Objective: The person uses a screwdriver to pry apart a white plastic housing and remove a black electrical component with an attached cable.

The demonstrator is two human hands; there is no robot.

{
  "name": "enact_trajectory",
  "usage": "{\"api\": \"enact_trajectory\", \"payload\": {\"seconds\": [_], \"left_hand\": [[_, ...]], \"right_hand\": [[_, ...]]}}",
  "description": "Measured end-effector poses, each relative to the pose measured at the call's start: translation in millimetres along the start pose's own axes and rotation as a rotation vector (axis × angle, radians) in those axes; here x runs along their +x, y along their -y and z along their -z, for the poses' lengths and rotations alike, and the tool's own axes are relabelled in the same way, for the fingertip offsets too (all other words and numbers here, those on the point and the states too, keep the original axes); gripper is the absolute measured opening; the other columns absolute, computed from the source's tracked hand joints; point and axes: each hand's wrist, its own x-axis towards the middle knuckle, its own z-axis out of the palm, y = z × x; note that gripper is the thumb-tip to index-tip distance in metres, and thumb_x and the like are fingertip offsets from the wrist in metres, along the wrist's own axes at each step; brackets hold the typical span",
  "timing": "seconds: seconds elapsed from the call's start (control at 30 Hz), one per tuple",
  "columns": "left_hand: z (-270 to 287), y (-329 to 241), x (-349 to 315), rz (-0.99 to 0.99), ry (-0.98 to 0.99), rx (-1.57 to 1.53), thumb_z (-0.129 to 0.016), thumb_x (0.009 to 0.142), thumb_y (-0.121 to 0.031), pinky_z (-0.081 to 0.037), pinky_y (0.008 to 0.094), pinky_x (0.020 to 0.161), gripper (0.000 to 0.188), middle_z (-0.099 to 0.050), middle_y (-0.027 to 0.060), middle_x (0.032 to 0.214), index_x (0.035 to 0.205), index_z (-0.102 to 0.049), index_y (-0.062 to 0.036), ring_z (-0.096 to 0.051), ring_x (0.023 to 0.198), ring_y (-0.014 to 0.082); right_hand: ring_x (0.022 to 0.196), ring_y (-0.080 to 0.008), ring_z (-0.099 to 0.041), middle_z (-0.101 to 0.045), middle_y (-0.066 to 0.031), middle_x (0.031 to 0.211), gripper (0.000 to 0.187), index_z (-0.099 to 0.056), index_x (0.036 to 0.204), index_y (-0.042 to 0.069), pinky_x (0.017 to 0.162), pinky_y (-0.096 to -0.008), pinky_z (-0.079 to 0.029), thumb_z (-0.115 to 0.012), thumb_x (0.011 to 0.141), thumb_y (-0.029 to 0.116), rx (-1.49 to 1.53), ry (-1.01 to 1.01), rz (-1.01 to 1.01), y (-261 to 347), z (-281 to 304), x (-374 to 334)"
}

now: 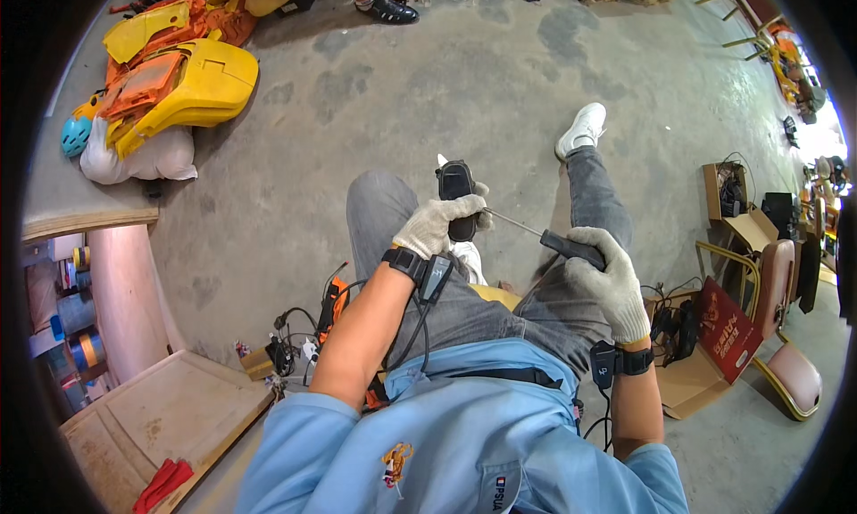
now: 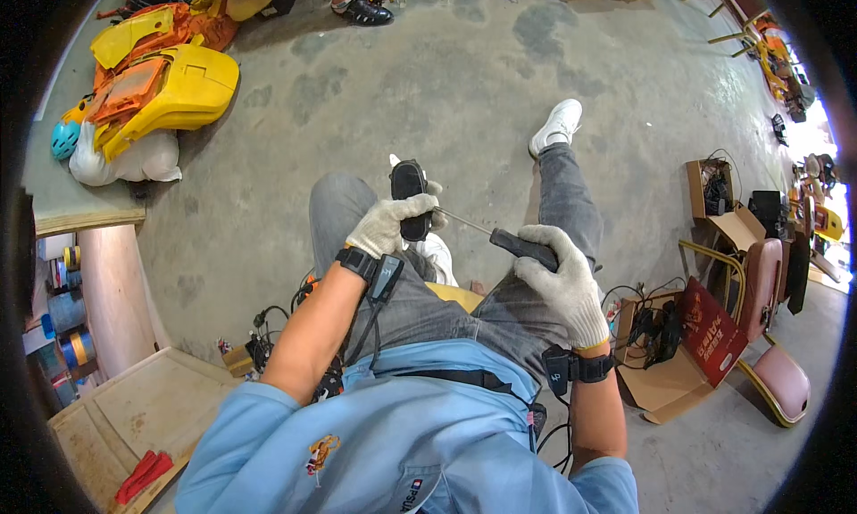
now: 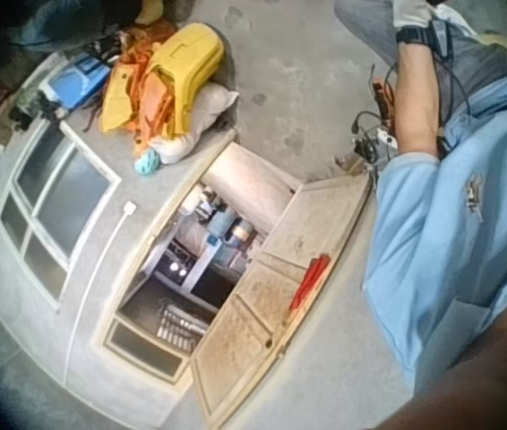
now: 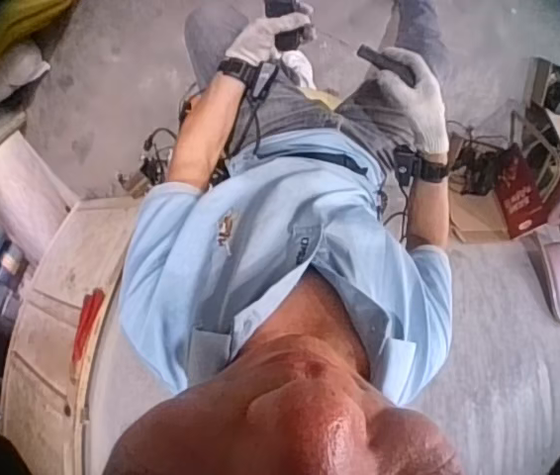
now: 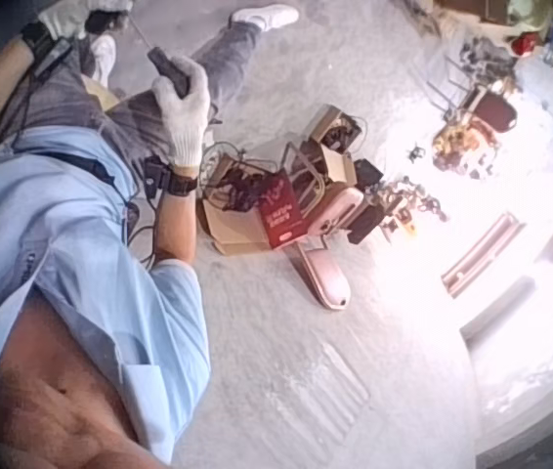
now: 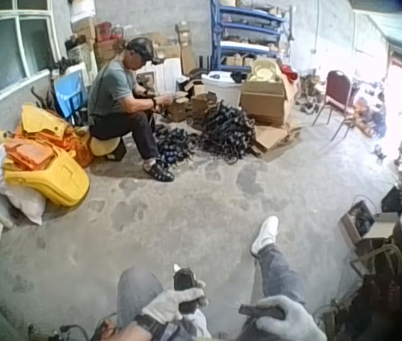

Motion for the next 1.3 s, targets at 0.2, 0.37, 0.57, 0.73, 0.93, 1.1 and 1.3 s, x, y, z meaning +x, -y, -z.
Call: {"api": "enact_trajectory", "payload": {"seconds": [0.2, 0.37, 0.57, 0.73, 0.93, 1.1, 1.3], "left_hand": [[7, 6, 5, -0.041, -0.018, -0.059, -0.08, 0.097, -0.017, -0.061, 0.0343, 0.081, 0.039, -0.078, 0.0137, 0.097, 0.13, -0.067, -0.0002, -0.078, 0.088, 0.0252], [7, 8, 6, -0.051, -0.025, -0.088, -0.08, 0.097, -0.016, -0.062, 0.0354, 0.083, 0.039, -0.077, 0.0146, 0.096, 0.13, -0.067, 0.0006, -0.078, 0.087, 0.0263], [7, 8, 8, -0.051, -0.046, -0.107, -0.08, 0.097, -0.015, -0.063, 0.0361, 0.084, 0.038, -0.078, 0.015, 0.097, 0.13, -0.067, 0.0011, -0.078, 0.088, 0.0263], [9, 8, 8, -0.038, -0.038, -0.099, -0.079, 0.098, -0.016, -0.064, 0.0368, 0.086, 0.038, -0.078, 0.0155, 0.099, 0.13, -0.067, 0.0009, -0.079, 0.09, 0.027], [8, 6, 9, -0.031, -0.009, -0.134, -0.074, 0.101, -0.016, -0.065, 0.0383, 0.087, 0.036, -0.077, 0.016, 0.102, 0.13, -0.066, 0.0028, -0.079, 0.092, 0.0285], [13, 10, 13, -0.019, 0.019, -0.178, -0.07, 0.103, -0.014, -0.066, 0.0397, 0.087, 0.031, -0.075, 0.0157, 0.103, 0.128, -0.066, 0.0047, -0.078, 0.091, 0.0278], [12, 9, 10, -0.003, 0.024, -0.139, -0.075, 0.102, -0.017, -0.064, 0.0385, 0.085, 0.034, -0.077, 0.0145, 0.1, 0.128, -0.067, 0.0036, -0.078, 0.091, 0.0263]], "right_hand": [[0.089, -0.0098, -0.067, -0.073, -0.0052, 0.103, 0.038, -0.068, 0.13, -0.001, 0.082, -0.0273, -0.056, -0.074, 0.095, 0.012, 0.077, -0.043, -0.03, 11, -10, -3], [0.079, -0.0074, -0.064, -0.072, -0.0044, 0.1, 0.035, -0.068, 0.13, 0.0, 0.069, -0.0248, -0.054, -0.073, 0.098, 0.014, 0.197, -0.118, -0.121, 18, -17, -2], [0.081, -0.0076, -0.063, -0.071, -0.0047, 0.101, 0.039, -0.067, 0.133, 0.0, 0.072, -0.0249, -0.054, -0.074, 0.097, 0.013, 0.164, -0.136, -0.063, 15, -19, -4], [0.082, -0.0074, -0.062, -0.07, -0.0041, 0.104, 0.042, -0.066, 0.134, 0.0, 0.075, -0.025, -0.053, -0.075, 0.095, 0.012, 0.09, -0.123, -0.017, 13, -17, -3], [0.081, -0.0072, -0.062, -0.069, -0.0042, 0.101, 0.039, -0.066, 0.133, 0.0, 0.073, -0.0257, -0.053, -0.073, 0.096, 0.011, 0.194, -0.139, -0.096, 15, -16, -1], [0.08, -0.0074, -0.062, -0.068, -0.0034, 0.097, 0.035, -0.067, 0.131, 0.001, 0.069, -0.026, -0.053, -0.07, 0.099, 0.013, 0.189, -0.176, -0.051, 12, -16, 1], [0.08, -0.0071, -0.062, -0.068, -0.0024, 0.097, 0.033, -0.067, 0.13, 0.002, 0.07, -0.0252, -0.054, -0.07, 0.1, 0.014, 0.182, -0.174, -0.049, 8, -15, 3]]}}
